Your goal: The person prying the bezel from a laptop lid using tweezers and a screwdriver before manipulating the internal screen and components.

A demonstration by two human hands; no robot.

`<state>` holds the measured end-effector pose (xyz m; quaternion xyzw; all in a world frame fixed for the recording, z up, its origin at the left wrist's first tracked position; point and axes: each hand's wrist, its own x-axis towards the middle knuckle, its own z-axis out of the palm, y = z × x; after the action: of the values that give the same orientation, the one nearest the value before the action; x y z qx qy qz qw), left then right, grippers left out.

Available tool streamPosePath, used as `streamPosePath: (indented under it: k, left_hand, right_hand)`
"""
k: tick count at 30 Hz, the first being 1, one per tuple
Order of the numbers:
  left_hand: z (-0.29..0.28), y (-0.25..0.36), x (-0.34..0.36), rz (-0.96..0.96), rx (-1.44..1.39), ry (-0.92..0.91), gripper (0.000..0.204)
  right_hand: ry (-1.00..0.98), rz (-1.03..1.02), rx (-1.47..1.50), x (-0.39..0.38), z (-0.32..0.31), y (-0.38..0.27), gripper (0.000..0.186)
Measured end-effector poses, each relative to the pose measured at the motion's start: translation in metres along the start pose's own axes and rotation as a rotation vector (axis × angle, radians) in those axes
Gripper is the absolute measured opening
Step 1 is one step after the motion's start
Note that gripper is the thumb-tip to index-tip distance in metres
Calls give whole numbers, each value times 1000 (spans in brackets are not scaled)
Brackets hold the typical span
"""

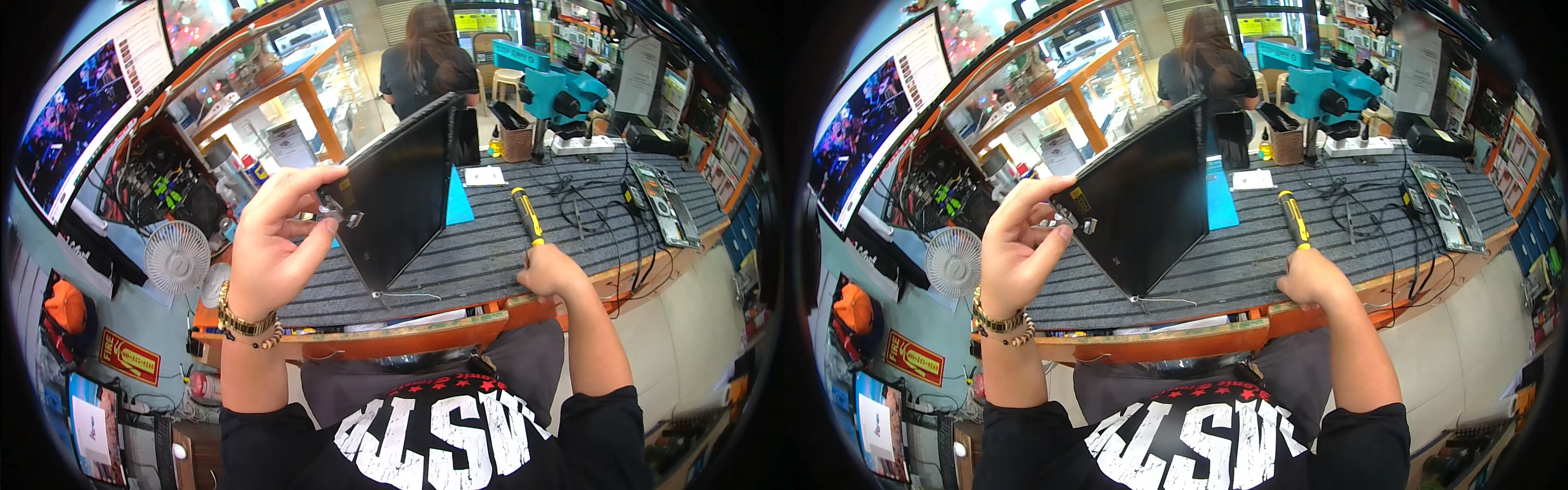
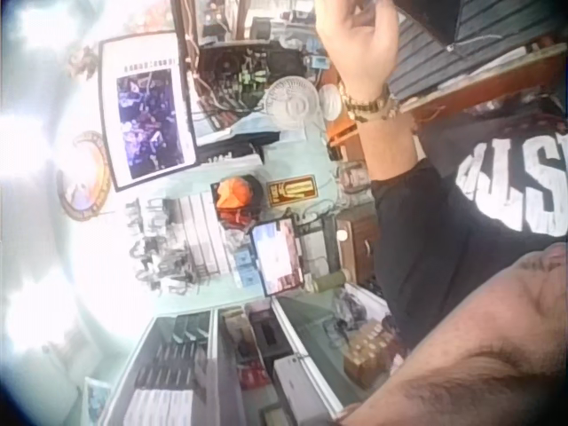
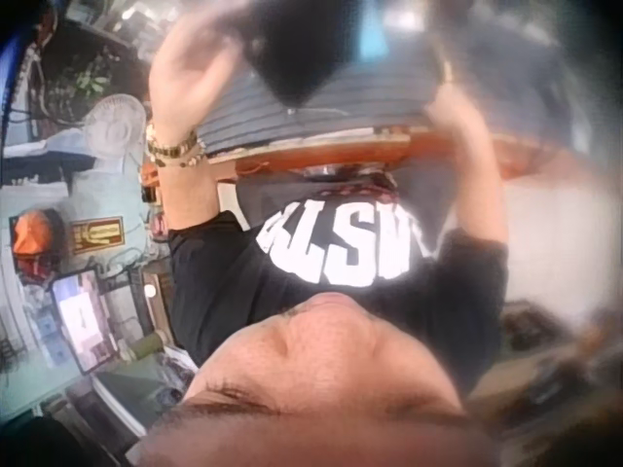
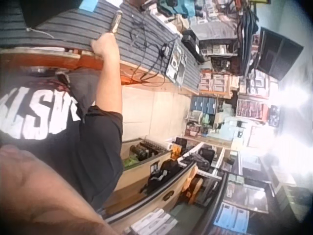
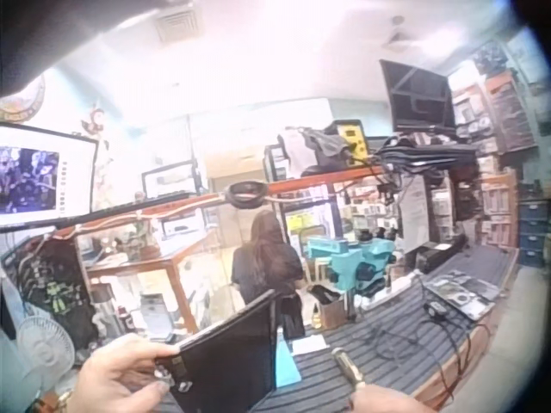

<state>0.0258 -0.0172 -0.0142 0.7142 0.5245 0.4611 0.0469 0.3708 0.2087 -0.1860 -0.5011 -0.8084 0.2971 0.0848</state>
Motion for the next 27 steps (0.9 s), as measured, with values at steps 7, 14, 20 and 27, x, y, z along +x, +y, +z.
streamPosePath:
  k: [7, 14, 20, 27]
  left_hand:
    - [-15, -18, -4, 9, -51, 15, 55]
    - [-26, -36, -13, -42, -150, -19, 54]
    - [-26, -36, -9, -3, -160, -36, 54]
    - [-21, -38, -12, -38, -233, 10, 56]
  right_hand:
    - [-156, 258, -209, 10, -12, -38, 22]
    - [785, -1018, 192, -28, -48, -157, 21]
    - [671, -1315, -46, -11, -49, -244, 33]
    - [361, -1171, 239, 5, -52, -271, 21]
